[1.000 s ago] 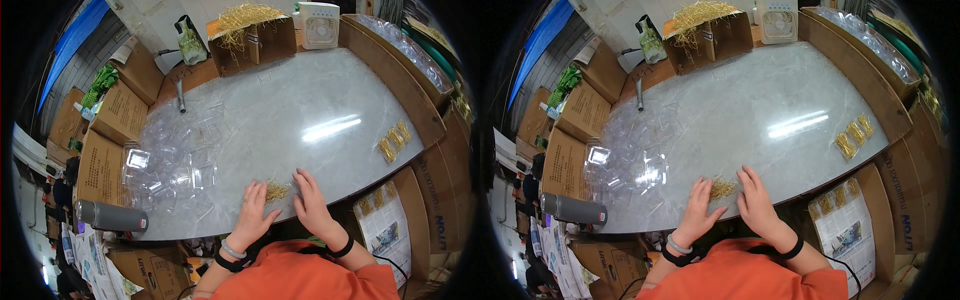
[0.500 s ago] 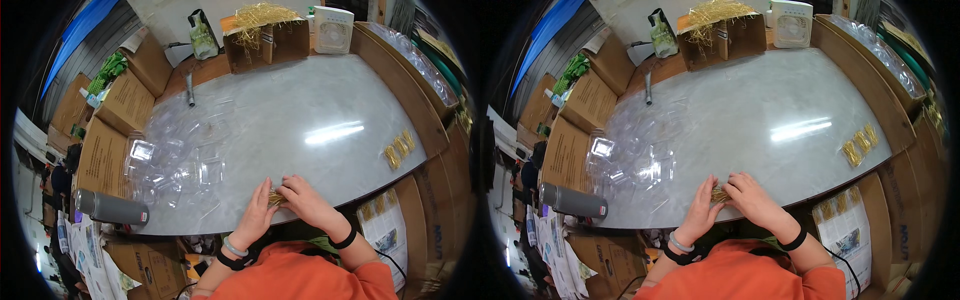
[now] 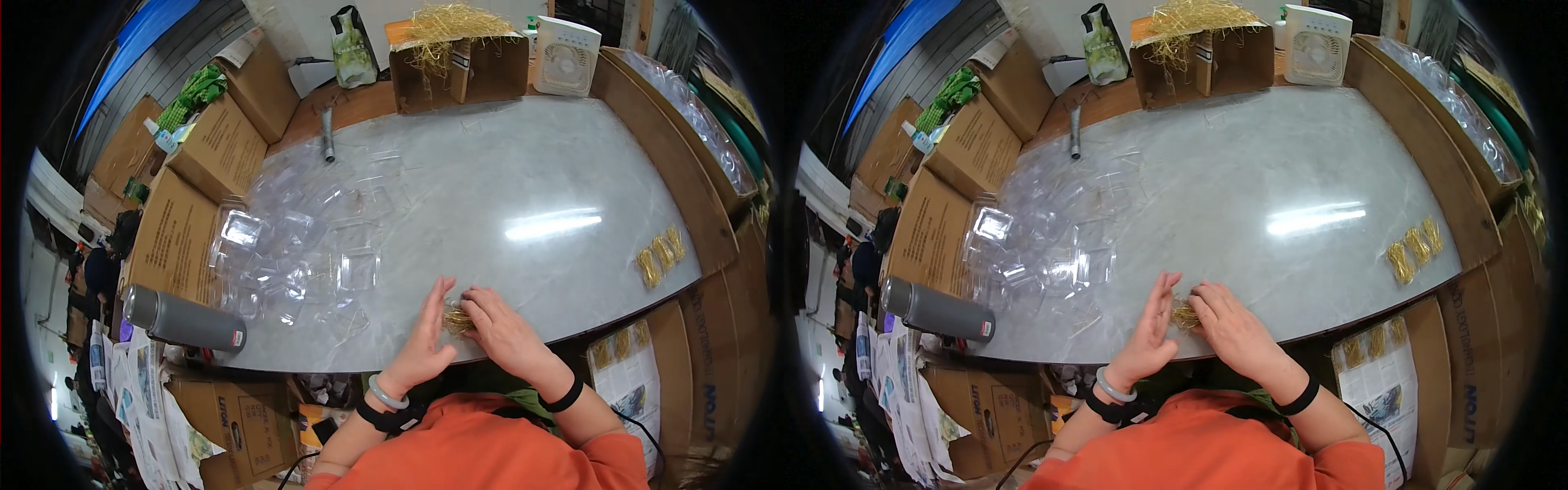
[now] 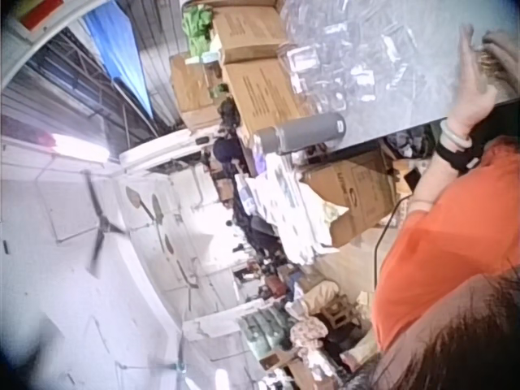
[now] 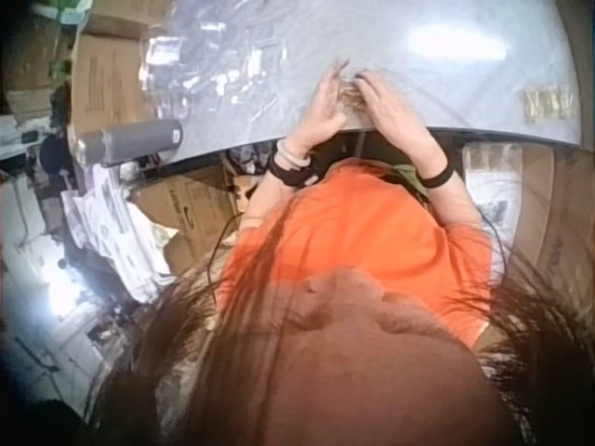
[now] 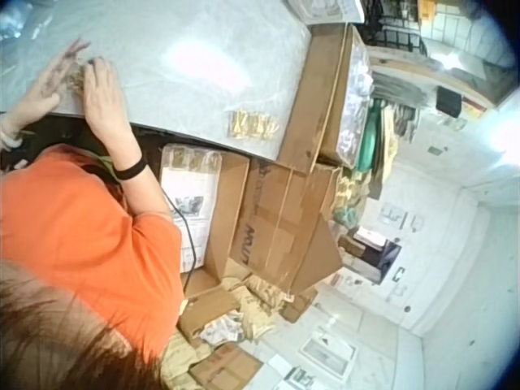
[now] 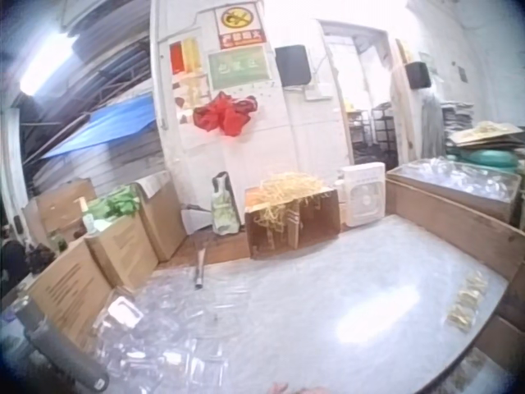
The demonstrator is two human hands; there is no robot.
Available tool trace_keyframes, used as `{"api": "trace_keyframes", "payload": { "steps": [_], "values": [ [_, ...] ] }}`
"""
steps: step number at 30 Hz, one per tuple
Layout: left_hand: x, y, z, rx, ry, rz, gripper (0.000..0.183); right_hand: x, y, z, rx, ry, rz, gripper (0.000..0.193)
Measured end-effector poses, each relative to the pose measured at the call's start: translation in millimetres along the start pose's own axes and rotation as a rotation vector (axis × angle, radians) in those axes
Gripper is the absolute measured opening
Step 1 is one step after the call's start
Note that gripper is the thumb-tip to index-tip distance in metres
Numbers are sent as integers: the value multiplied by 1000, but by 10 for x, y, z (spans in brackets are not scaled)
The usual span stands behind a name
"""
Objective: The user is organizing and grouping gold twist ties from a box onto a table.
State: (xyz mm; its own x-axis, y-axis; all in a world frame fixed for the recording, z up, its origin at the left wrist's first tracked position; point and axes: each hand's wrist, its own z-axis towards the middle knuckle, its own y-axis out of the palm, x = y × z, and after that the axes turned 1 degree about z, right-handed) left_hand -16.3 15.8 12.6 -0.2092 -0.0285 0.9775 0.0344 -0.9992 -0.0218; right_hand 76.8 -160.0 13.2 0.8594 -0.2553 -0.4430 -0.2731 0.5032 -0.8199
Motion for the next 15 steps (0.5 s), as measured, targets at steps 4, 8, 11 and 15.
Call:
{"api": "trace_keyframes", "payload": {
  "steps": [4,8,11,15],
  "values": [
    [19,-102,-219,142,-42,344,89,-13,-43,8,-20,-3,5,59],
    [27,5,-433,175,-115,157,87,-56,-86,30,-67,-37,-48,64],
    [-33,91,-381,158,-109,-8,87,-54,-36,29,-89,-55,-62,64],
    [-73,111,-212,135,-105,-78,84,-17,-29,0,-70,-38,-40,63]
  ]
}}
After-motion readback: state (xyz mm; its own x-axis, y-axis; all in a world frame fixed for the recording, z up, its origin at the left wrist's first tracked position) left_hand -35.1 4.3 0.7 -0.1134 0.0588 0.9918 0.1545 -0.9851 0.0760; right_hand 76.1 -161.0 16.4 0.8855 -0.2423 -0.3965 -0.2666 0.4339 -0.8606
